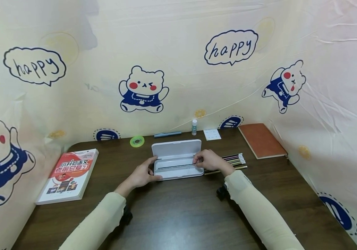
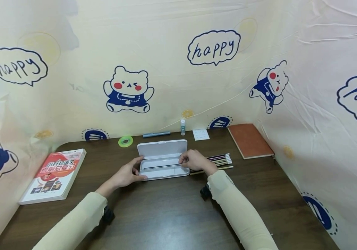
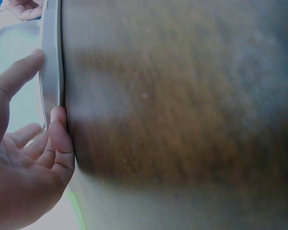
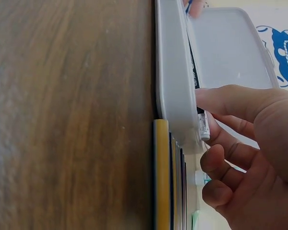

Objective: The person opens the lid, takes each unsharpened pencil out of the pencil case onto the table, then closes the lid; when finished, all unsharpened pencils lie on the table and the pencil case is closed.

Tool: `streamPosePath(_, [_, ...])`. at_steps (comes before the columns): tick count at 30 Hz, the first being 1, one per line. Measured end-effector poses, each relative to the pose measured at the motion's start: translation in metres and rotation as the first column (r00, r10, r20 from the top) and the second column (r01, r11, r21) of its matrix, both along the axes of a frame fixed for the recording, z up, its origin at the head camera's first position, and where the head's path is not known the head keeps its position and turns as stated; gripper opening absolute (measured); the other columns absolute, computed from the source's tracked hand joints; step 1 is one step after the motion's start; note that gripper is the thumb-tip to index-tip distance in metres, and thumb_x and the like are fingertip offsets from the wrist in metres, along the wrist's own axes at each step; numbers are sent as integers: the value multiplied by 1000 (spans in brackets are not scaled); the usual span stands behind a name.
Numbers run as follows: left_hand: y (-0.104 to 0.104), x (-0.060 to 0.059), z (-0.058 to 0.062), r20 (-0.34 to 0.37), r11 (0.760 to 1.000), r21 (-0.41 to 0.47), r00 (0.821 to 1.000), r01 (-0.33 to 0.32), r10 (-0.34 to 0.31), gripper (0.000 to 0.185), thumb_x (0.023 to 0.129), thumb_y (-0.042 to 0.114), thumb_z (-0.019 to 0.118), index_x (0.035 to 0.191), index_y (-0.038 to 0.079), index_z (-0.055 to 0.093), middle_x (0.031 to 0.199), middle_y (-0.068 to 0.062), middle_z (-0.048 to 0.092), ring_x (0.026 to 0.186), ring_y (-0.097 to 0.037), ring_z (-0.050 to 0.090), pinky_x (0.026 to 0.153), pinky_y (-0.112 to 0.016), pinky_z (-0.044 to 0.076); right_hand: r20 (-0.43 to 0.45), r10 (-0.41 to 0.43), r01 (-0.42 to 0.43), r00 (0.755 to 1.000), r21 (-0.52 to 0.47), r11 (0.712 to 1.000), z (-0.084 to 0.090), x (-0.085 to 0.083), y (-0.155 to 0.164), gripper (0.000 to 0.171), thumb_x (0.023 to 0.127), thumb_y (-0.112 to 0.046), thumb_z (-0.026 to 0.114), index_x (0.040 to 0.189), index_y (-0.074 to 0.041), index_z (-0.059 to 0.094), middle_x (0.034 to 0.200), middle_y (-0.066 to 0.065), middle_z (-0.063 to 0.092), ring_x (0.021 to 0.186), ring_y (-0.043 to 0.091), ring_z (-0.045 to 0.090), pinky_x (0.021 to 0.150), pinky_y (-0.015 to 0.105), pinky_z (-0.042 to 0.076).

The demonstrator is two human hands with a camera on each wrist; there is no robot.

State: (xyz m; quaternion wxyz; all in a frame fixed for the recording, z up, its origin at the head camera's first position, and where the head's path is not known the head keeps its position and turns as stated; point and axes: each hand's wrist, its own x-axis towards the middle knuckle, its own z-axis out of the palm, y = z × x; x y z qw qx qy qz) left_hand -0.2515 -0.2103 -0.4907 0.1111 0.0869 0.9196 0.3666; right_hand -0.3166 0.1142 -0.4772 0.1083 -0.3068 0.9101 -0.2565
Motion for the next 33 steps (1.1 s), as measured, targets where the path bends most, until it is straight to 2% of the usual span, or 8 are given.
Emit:
streamPosePath(4, [1,0,0,5,1000,-3,1000,-3,3,95,80,35,85,156,16,32,124,-6,57,78,-13,56,68,-28,46,7,-6,6,1000,-16,1000,3,0,3,9,90,-10,71,90,-18,74,83,-6,67,76,8,55,72,24,47])
streamPosePath(10, [0,-1,0,-7,1000,-11,1000,2,-2,94,80,35,85,156,16,32,131,-6,56,77,-12,56,69,-28,46,10,-14,15,1000,-72,997,10,-2,15,6,91,-13,71,91,-17,75,86,-5,69,77,9,55,71,25,47])
streamPosePath(19, [-1,-2,-1,0,1000,-12,1000,-1,1,94,80,35,84,156,16,32,114,-5,59,76,-13,56,68,-29,46,12,-22,23,1000,-121,992,18,-1,50,10,94,-18,69,99,-12,75,88,-4,70,77,11,56,70,27,47])
streamPosePath(22, [-1,-2,-1,0,1000,-14,1000,-1,1,94,80,36,84,156,16,32,117,-6,59,76,-13,56,68,-29,45,36,-46,50,998,-114,992,20,0,64,12,95,-19,69,101,-11,75,91,-4,71,80,13,57,73,30,48])
streamPosePath(27, [-1,-1,-1,1,1000,-6,1000,0,0,94,80,34,84,156,16,32,134,-7,55,76,-13,56,68,-28,46,68,-89,96,994,-108,989,22,2,90,13,95,-19,69,103,-11,75,94,-4,73,82,16,58,76,33,48])
streamPosePath(33, [0,-1,0,-1,1000,-2,1000,5,-5,93,81,34,84,156,16,32,139,-9,53,76,-13,56,68,-28,46,47,-119,124,992,-113,986,27,10,119,13,94,-17,69,103,-9,75,94,-3,73,85,16,59,78,33,49])
